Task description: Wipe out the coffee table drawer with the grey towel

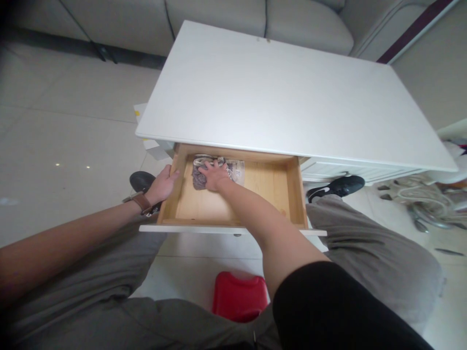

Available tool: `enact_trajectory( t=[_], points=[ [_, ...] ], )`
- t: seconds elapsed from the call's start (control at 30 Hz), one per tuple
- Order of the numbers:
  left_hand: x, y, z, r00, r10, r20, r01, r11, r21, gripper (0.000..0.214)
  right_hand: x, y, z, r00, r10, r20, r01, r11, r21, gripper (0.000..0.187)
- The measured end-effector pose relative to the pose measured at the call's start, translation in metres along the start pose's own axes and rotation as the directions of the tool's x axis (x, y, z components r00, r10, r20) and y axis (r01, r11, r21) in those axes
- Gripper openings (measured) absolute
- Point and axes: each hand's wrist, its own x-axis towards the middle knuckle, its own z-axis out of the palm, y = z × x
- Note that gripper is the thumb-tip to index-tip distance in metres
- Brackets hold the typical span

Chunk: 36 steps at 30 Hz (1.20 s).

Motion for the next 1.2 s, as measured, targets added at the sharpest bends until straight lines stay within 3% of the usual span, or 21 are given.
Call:
enact_trajectory(
  t=[0.3, 0.47, 0.57, 0.8, 1.03, 1.2],
  points=[
    [-0.001, 0.004, -0.003, 0.999, -0.041, 0.013, 0.041, 0.999, -0.009, 0.032, -0.088, 0.11, 0.019, 0.989, 0.143, 0.044, -0.139, 0.986, -0.095, 0.074],
    [-0.002, 0.006, -0.004, 0.999, -0.038, 0.012, 0.038, 0.999, -0.009, 0.033, -0.132, 0.172, 0.024, 0.945, 0.296, 0.137, -0.269, 0.945, -0.183, 0.078],
    [-0.002, 0.005, -0.003, 0.999, -0.033, 0.009, 0.033, 0.999, -0.008, 0.034, -0.145, 0.193, 0.026, 0.93, 0.334, 0.154, -0.297, 0.929, -0.223, 0.078],
    [-0.001, 0.003, -0.003, 1.0, -0.024, 0.009, 0.024, 1.0, -0.002, 0.036, -0.161, 0.19, 0.032, 0.958, 0.249, 0.139, -0.217, 0.953, -0.213, 0.073],
    [-0.003, 0.008, -0.005, 0.999, -0.035, 0.009, 0.035, 0.999, -0.01, 0.032, -0.212, 0.167, 0.053, 0.948, 0.062, 0.311, -0.037, 0.995, -0.087, 0.064],
    [-0.003, 0.009, -0.005, 0.999, -0.05, 0.015, 0.051, 0.998, -0.027, 0.03, -0.22, 0.159, 0.059, 0.938, -0.038, 0.344, 0.073, 0.993, -0.09, 0.061]
  ],
)
